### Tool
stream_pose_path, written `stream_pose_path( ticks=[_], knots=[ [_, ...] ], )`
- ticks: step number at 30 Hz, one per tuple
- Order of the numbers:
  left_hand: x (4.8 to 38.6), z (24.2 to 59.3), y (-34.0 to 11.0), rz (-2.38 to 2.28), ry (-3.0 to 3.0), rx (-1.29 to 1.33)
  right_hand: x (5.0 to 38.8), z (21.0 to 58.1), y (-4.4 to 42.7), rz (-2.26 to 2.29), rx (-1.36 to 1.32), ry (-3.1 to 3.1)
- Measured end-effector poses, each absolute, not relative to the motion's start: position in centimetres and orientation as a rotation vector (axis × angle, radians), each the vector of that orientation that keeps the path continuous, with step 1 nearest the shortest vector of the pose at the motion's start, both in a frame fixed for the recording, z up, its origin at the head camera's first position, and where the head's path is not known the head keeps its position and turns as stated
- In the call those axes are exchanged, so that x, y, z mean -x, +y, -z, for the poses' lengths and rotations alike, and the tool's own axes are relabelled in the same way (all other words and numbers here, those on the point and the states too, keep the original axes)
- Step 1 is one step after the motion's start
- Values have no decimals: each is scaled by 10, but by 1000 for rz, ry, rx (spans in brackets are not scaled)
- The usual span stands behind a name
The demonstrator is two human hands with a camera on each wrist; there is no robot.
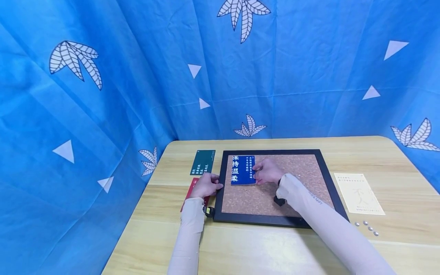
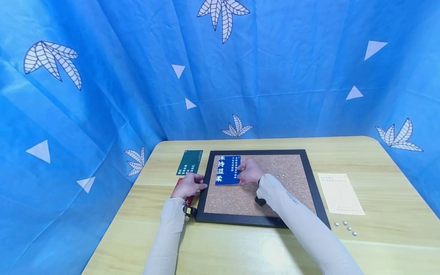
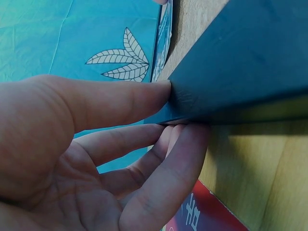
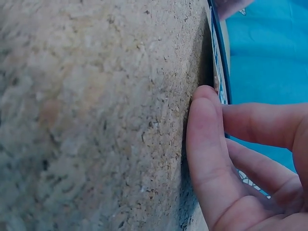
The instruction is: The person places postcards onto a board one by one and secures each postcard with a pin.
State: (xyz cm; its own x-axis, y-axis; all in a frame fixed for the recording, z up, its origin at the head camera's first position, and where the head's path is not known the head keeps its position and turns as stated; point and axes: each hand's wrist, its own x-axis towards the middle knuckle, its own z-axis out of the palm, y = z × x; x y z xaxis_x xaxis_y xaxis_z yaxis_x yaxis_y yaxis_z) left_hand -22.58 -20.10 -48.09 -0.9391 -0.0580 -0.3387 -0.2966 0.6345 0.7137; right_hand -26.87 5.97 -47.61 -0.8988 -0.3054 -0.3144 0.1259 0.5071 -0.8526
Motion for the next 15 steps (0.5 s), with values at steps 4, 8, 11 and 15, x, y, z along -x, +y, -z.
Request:
stream_pose_path(
  ticks=[4, 8, 11, 15],
  knots=[
    [226, 480, -202, -1194, 2577, 278, 270, 472, 58, 1317, 149, 2359],
    [225, 480, -202, -1191, 2582, 275, 270, 470, 57, 1287, 147, 2364],
    [224, 479, -202, -1196, 2578, 279, 269, 469, 56, 1278, 129, 2355],
    [223, 478, -201, -1204, 2575, 277, 269, 470, 55, 1263, 133, 2364]
  ],
)
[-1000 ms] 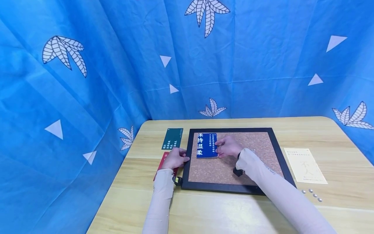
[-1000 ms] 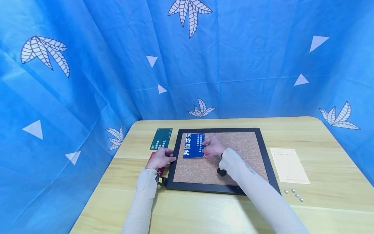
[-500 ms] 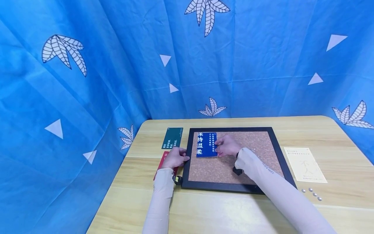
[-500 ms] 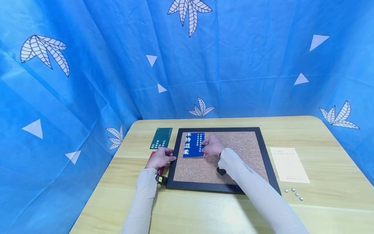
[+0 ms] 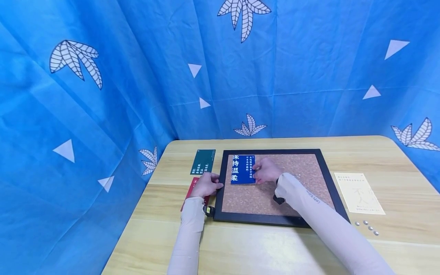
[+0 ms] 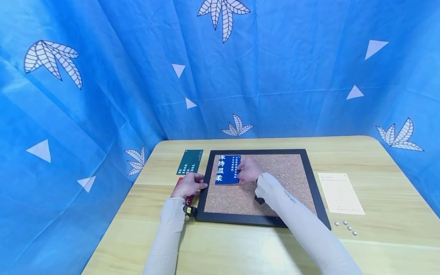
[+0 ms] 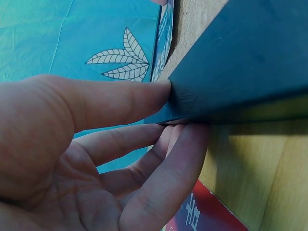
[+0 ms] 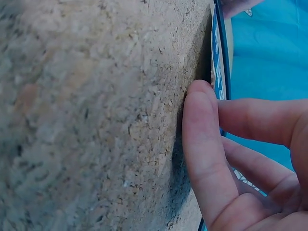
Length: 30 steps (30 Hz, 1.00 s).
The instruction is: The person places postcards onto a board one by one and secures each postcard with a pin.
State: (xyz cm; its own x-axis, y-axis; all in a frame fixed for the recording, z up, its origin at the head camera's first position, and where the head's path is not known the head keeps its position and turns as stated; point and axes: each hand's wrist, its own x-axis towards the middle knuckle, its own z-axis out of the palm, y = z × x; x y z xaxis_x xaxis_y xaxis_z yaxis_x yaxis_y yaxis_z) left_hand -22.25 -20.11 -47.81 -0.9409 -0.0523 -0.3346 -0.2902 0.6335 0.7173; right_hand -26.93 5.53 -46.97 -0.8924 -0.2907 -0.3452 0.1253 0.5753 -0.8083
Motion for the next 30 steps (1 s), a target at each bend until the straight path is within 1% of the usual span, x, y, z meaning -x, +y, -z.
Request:
stream_pose_path(
  ticks=[12, 30],
  knots=[
    [223, 478, -200, -1198, 2576, 288, 271, 467, 51, 1174, 215, 2424],
    [224, 479, -200, -1189, 2580, 291, 273, 460, 43, 829, 331, 2645]
  ],
)
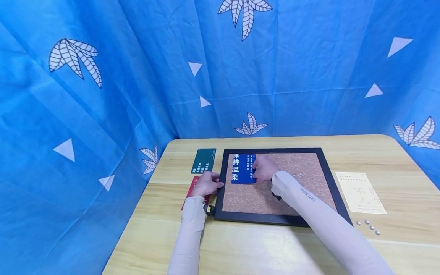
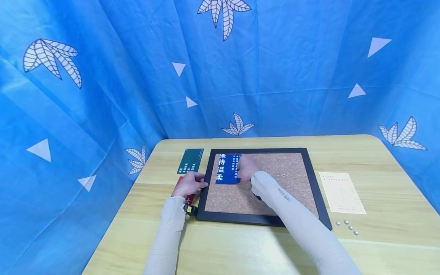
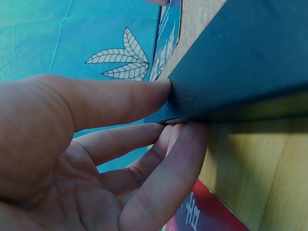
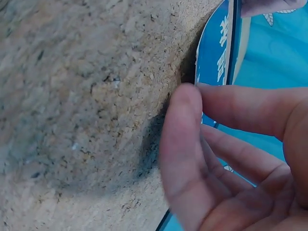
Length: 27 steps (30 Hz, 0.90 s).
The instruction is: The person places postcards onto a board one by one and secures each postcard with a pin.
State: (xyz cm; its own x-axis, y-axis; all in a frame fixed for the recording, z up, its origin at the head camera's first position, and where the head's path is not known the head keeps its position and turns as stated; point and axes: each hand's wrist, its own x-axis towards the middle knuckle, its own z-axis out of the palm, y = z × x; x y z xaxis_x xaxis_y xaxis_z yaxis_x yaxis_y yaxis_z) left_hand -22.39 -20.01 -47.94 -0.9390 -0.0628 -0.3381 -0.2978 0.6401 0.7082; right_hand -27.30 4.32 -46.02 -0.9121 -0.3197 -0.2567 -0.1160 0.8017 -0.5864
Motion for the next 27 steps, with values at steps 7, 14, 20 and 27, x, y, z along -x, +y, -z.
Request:
stream_pose_path(
  ticks=[7, 14, 20, 27],
  knots=[
    [224, 479, -200, -1191, 2570, 311, 269, 458, 39, 739, 379, 2740],
    [224, 479, -200, -1198, 2563, 320, 268, 458, 37, 724, 379, 2733],
    [225, 480, -200, -1203, 2560, 314, 266, 456, 35, 728, 340, 2730],
    [226, 480, -200, -1200, 2560, 322, 265, 456, 34, 722, 346, 2762]
  ],
)
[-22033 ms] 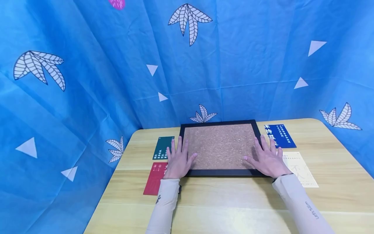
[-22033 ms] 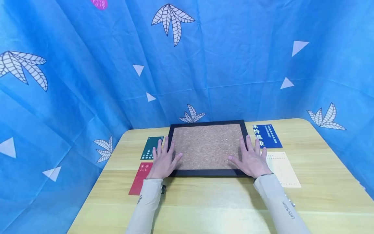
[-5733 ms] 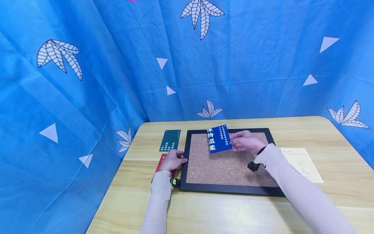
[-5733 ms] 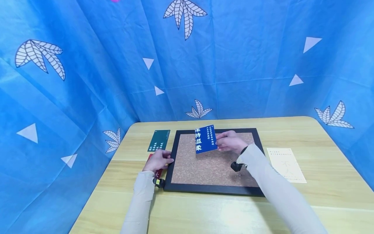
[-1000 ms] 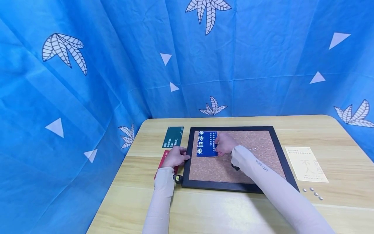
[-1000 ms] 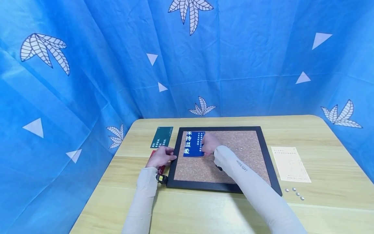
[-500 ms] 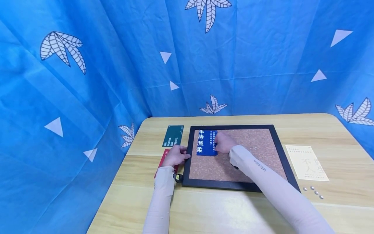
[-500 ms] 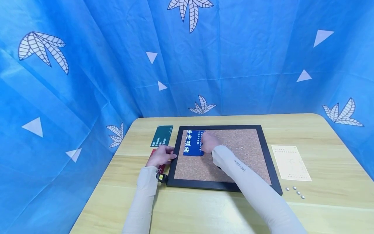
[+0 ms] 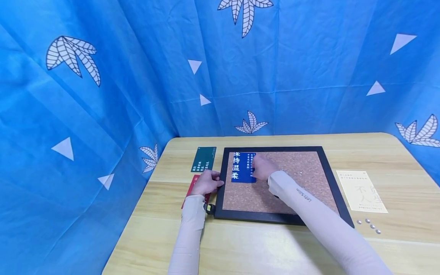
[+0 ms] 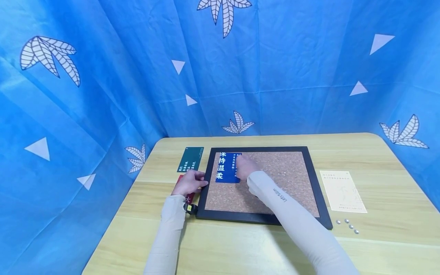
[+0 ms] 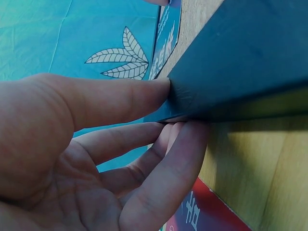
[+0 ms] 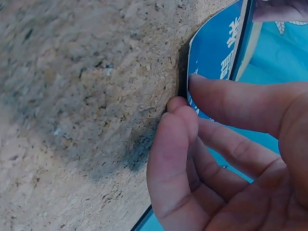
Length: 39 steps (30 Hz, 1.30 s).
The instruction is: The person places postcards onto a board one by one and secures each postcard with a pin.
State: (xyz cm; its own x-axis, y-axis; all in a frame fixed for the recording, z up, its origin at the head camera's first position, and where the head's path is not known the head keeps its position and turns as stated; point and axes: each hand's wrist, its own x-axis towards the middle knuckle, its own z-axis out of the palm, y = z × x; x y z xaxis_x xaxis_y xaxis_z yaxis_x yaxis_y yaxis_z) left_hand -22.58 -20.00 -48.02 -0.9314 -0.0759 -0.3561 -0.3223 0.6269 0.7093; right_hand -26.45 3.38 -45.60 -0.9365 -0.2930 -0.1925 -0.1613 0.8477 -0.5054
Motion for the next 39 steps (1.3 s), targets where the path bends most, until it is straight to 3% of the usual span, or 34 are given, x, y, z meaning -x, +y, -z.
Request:
stream_pose_path(
  ticks=[28, 39],
  knots=[
    [225, 480, -204, -1167, 2735, 174, 262, 462, 40, 583, 381, 2846],
    [246, 464, -202, -902, 2944, -294, 263, 462, 42, 578, 425, 2857]
  ],
)
